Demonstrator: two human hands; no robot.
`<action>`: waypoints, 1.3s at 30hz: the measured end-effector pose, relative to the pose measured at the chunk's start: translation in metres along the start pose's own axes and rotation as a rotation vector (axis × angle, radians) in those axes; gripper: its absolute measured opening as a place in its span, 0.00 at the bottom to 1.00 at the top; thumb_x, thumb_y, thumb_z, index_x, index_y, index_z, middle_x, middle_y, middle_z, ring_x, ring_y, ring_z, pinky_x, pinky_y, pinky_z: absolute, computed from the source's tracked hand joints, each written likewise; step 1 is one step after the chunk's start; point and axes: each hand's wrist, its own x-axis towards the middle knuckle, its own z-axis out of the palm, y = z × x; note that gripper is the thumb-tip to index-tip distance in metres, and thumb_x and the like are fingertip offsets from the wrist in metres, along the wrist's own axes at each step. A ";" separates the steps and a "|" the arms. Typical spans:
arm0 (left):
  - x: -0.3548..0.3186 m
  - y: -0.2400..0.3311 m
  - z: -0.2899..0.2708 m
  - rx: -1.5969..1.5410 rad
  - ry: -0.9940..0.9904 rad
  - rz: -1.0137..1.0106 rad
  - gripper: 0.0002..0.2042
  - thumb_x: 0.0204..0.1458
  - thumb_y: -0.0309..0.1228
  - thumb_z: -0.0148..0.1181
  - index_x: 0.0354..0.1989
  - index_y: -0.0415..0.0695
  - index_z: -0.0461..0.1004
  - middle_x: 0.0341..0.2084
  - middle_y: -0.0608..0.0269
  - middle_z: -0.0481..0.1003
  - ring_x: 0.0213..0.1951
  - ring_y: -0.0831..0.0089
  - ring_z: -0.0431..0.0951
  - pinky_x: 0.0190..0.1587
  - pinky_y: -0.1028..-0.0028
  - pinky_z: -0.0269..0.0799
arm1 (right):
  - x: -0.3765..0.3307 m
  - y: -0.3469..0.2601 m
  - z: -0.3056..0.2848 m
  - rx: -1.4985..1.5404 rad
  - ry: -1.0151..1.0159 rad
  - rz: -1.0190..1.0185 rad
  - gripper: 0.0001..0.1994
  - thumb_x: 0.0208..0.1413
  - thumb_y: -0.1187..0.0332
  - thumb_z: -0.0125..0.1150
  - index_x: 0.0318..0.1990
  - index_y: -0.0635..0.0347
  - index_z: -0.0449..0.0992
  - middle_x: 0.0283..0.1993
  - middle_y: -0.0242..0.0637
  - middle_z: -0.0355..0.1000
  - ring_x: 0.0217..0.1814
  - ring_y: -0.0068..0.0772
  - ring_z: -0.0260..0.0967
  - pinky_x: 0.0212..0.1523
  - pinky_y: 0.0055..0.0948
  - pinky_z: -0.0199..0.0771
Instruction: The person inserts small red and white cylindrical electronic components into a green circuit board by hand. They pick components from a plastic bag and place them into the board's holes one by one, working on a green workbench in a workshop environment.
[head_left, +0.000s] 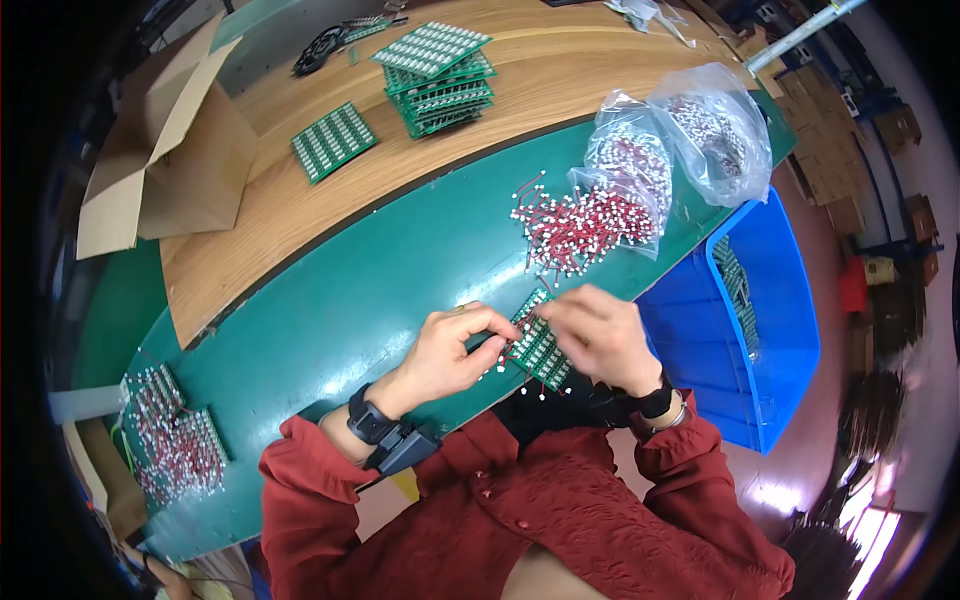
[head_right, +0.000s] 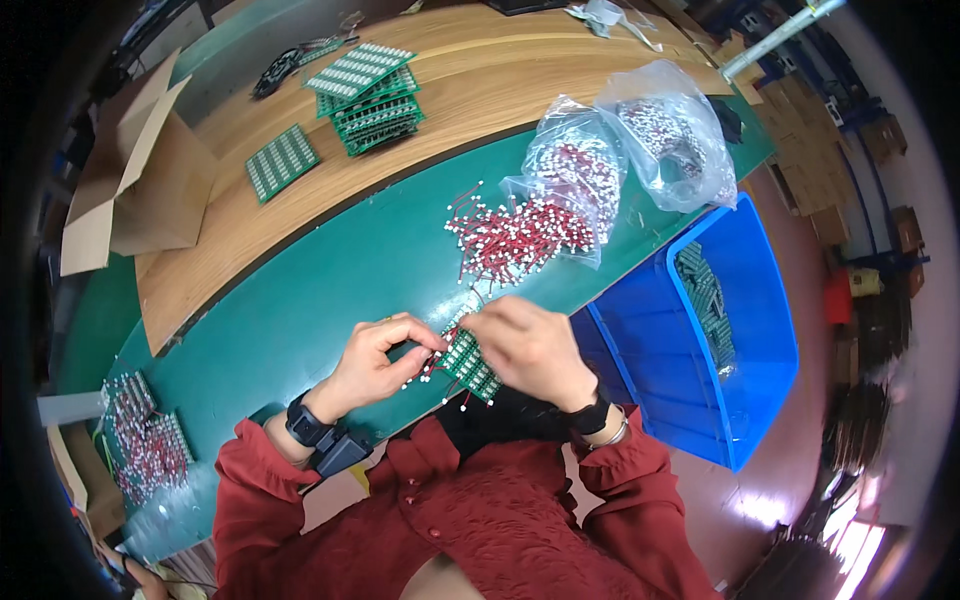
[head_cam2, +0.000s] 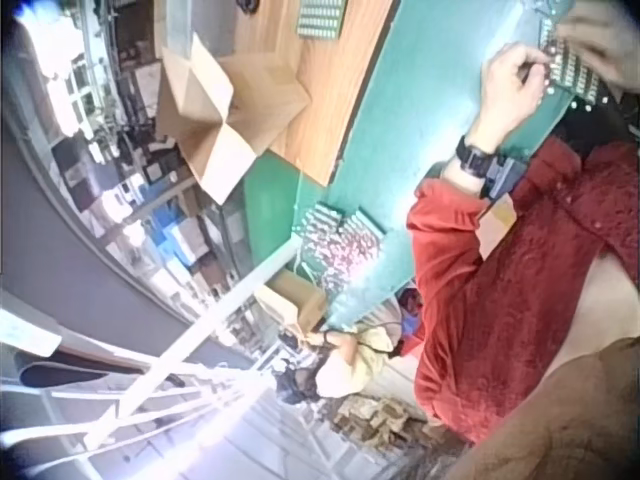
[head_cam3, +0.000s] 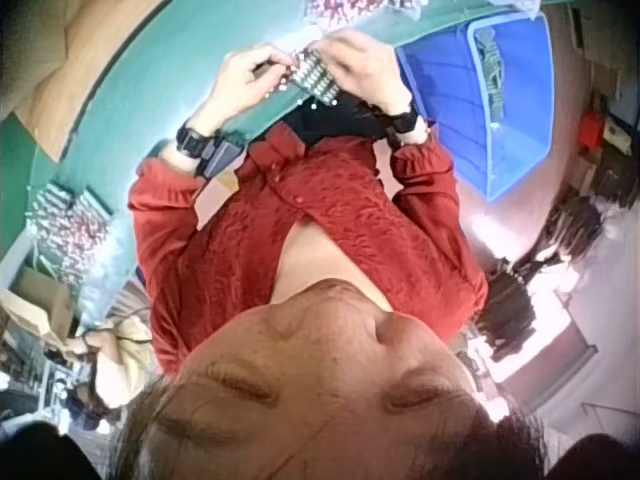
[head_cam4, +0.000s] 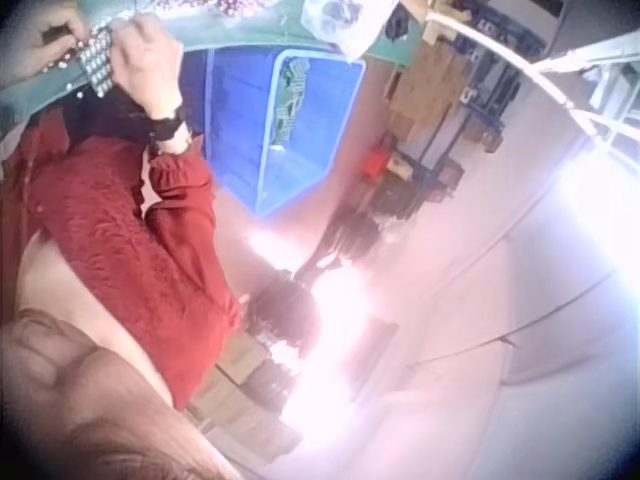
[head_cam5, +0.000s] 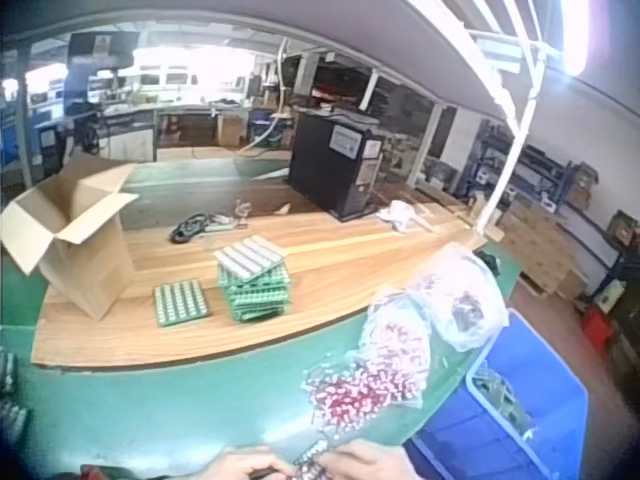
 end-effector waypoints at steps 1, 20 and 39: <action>0.001 -0.002 0.001 -0.003 -0.003 0.006 0.06 0.47 0.19 0.55 0.33 0.40 0.76 0.27 0.60 0.77 0.27 0.69 0.77 0.32 0.72 0.72 | -0.003 0.009 -0.004 -0.015 0.063 0.100 0.11 0.44 0.77 0.60 0.37 0.56 0.77 0.32 0.34 0.71 0.29 0.37 0.72 0.29 0.32 0.73; 0.001 -0.001 -0.002 -0.002 -0.063 -0.053 0.08 0.48 0.19 0.53 0.35 0.40 0.76 0.32 0.60 0.78 0.32 0.73 0.79 0.35 0.75 0.74 | 0.003 0.053 -0.002 -0.147 0.116 0.735 0.04 0.42 0.71 0.61 0.25 0.60 0.75 0.23 0.38 0.71 0.25 0.42 0.70 0.28 0.38 0.69; 0.001 -0.002 -0.004 -0.034 -0.084 -0.077 0.08 0.47 0.18 0.53 0.35 0.39 0.75 0.33 0.59 0.78 0.34 0.70 0.79 0.37 0.74 0.74 | 0.029 0.055 -0.027 0.944 0.256 0.791 0.11 0.53 0.78 0.54 0.44 0.70 0.72 0.32 0.35 0.73 0.28 0.22 0.72 0.26 0.17 0.70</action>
